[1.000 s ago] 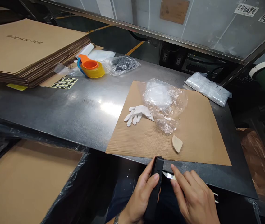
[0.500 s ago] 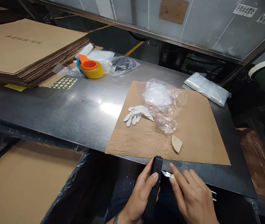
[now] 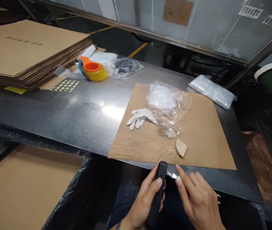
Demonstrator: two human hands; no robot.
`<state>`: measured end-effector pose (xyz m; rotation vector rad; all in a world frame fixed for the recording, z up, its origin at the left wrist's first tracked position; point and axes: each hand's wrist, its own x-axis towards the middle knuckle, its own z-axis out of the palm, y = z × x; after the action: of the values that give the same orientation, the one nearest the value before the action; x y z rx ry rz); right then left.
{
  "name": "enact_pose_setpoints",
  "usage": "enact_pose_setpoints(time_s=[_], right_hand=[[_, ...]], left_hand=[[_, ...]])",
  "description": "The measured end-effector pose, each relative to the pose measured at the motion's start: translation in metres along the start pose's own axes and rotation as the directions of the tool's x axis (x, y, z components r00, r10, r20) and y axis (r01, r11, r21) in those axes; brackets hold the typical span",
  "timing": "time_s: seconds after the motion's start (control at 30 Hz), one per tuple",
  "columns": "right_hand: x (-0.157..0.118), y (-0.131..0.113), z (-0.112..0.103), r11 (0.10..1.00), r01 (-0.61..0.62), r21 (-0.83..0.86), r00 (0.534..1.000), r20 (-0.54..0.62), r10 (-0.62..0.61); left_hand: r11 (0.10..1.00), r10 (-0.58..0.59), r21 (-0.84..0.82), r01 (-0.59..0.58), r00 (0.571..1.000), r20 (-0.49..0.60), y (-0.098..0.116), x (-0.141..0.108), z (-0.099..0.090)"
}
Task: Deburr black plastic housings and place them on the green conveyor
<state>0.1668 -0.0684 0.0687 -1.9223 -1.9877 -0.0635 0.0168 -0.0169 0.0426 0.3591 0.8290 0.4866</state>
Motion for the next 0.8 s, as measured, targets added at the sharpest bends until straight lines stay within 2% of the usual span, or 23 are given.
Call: enact_pose_setpoints(time_s=[0.27, 0.8], right_hand=[[0.0007, -0.0004, 0.0, 1.0, -0.001, -0.013, 1.0, 0.006, 0.001], [0.001, 0.0008, 0.0001, 1.0, 0.003, -0.015, 1.0, 0.023, -0.003]], left_hand=[[1.0, 0.007, 0.0, -0.007, 1.0, 0.017, -0.0007, -0.0009, -0.0012], [1.0, 0.012, 0.029, -0.011, 1.0, -0.019, 0.0004, -0.0022, 0.0002]])
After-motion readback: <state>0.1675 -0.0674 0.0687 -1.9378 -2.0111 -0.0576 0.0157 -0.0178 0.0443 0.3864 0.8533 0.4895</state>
